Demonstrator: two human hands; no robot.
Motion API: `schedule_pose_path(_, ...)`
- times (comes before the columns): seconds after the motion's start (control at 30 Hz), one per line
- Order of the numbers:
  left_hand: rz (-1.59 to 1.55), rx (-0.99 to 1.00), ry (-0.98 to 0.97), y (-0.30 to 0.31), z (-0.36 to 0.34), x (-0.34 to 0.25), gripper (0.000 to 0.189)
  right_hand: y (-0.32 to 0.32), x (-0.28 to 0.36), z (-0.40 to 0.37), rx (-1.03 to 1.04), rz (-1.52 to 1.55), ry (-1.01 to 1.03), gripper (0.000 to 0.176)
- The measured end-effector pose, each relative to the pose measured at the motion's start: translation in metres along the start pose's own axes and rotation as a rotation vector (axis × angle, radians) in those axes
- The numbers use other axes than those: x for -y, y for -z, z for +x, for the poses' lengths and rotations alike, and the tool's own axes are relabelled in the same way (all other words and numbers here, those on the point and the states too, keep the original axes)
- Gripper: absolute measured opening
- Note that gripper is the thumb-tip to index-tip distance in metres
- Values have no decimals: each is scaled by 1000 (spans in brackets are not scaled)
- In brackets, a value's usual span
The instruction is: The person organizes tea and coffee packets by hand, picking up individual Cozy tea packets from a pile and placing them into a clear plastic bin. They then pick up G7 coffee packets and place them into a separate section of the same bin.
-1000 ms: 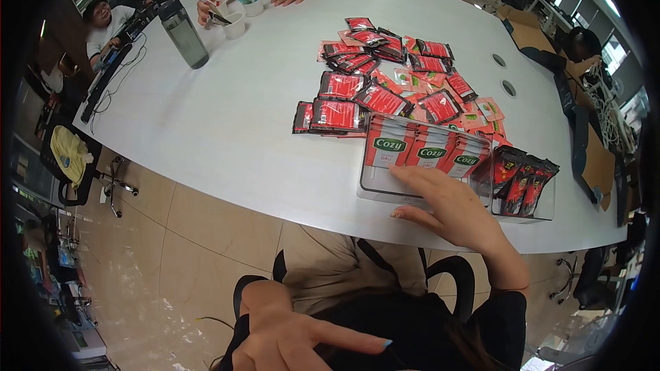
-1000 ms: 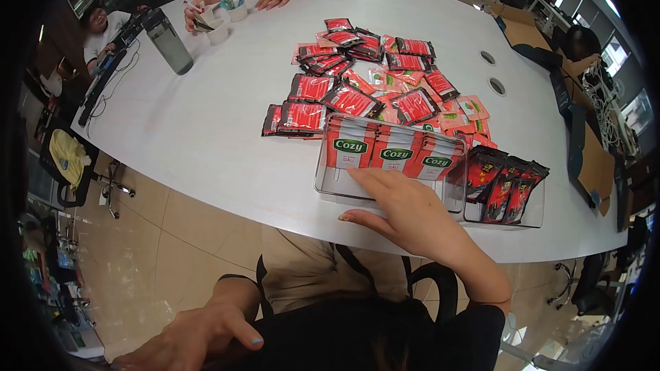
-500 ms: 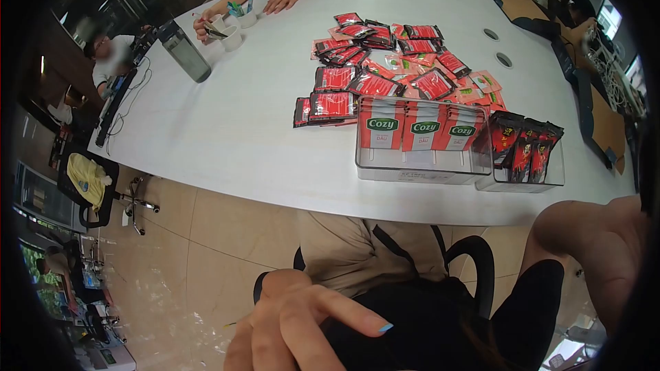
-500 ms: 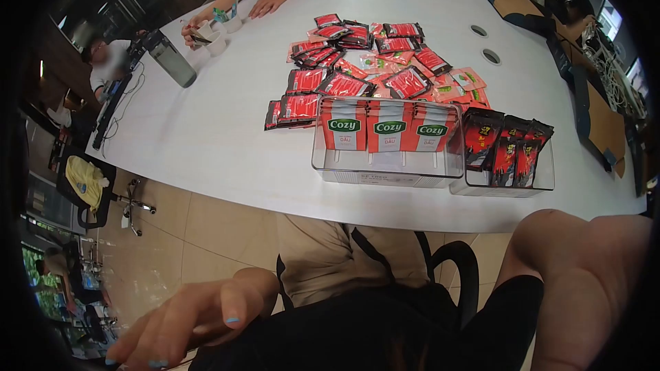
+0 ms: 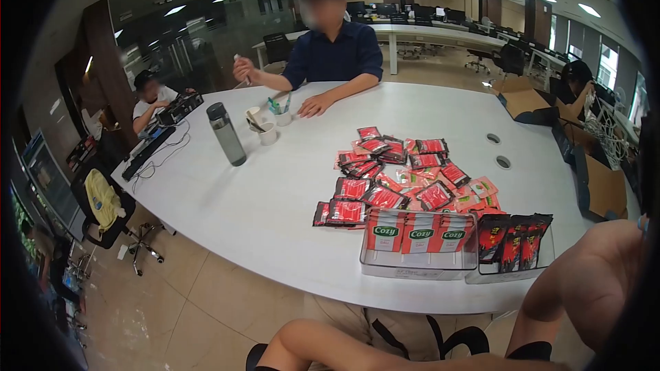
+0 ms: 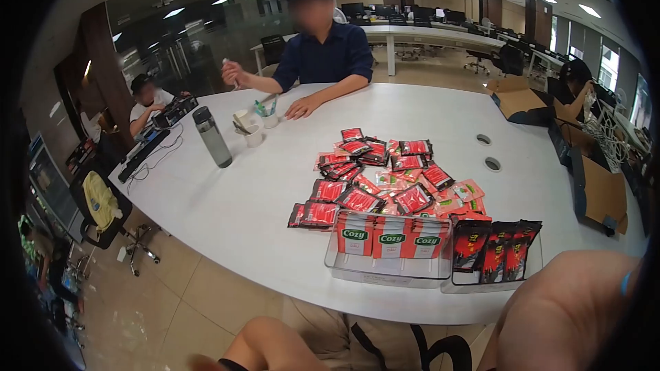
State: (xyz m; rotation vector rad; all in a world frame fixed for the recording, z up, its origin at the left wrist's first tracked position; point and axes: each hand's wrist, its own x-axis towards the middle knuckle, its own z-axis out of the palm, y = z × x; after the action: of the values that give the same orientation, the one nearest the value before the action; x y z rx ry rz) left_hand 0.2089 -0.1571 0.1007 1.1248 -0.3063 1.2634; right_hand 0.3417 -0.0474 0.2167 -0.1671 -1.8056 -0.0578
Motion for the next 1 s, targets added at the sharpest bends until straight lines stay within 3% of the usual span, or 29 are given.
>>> schedule_pose_path(0.27,-229,36,400,-3,-19,28,51,4,2,3,8,30,-2,26)
schedule_pose_path(0.5,-272,30,504,-3,-30,19,58,5,-2,3,24,34,5,23)
schedule_pose_path(0.63,-194,-10,470,0,-36,-1,61,3,-5,5,33,37,6,21)
schedule_pose_path(0.73,63,-40,284,8,-35,-35,65,2,-7,10,21,39,3,20)
schedule_pose_path(0.83,384,-143,92,12,-39,-63,51,-1,-4,6,21,22,18,18)
schedule_pose_path(1.0,714,-233,-492,0,-37,-89,33,-14,5,-13,132,-43,-34,16)
